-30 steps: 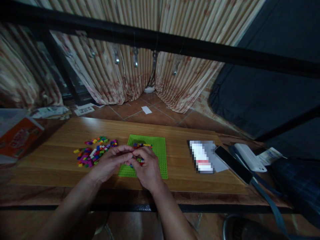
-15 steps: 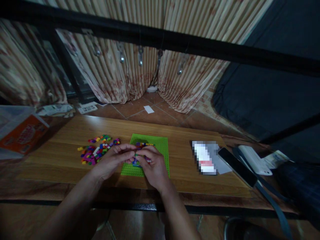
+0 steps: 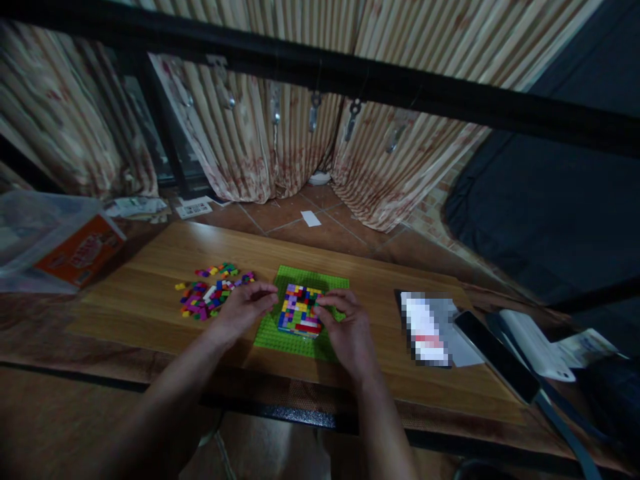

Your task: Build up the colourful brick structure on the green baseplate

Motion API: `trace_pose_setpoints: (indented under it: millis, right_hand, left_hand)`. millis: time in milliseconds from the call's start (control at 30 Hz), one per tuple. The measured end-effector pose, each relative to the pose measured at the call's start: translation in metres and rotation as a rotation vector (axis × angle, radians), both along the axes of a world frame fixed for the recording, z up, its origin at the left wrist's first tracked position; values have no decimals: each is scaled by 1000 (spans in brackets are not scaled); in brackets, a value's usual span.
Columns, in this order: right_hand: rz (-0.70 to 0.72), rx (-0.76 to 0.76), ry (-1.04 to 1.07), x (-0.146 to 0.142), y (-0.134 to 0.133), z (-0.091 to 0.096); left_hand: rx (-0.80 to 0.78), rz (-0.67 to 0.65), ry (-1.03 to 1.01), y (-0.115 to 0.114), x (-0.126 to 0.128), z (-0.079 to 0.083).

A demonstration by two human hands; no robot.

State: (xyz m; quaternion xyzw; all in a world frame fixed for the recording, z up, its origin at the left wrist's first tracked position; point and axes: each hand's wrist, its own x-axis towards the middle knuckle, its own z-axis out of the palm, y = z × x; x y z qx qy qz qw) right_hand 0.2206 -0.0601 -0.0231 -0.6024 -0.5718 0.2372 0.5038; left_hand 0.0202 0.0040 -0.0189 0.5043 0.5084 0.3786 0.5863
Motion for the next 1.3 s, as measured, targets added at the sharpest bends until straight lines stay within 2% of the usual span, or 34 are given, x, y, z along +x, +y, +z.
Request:
trace_pose_setpoints:
  millis: [200, 333, 567, 967, 1300]
  right_hand:
    - [-26, -64, -53, -3, 4, -6]
    - [-73, -98, -15, -5, 5, -9]
    - [-124, -127, 231, -10, 9, -17]
    - [-189, -186, 657, -22, 11, -17]
    - [-211, -180, 672, -27, 11, -12]
  left_hand:
    - [35, -46, 20, -1, 0, -3]
    - [58, -60, 15, -1, 0, -5]
    - [39, -80, 11, -2, 0, -6]
    - [66, -102, 17, -2, 1, -10]
    - [129, -98, 68, -2, -2, -15]
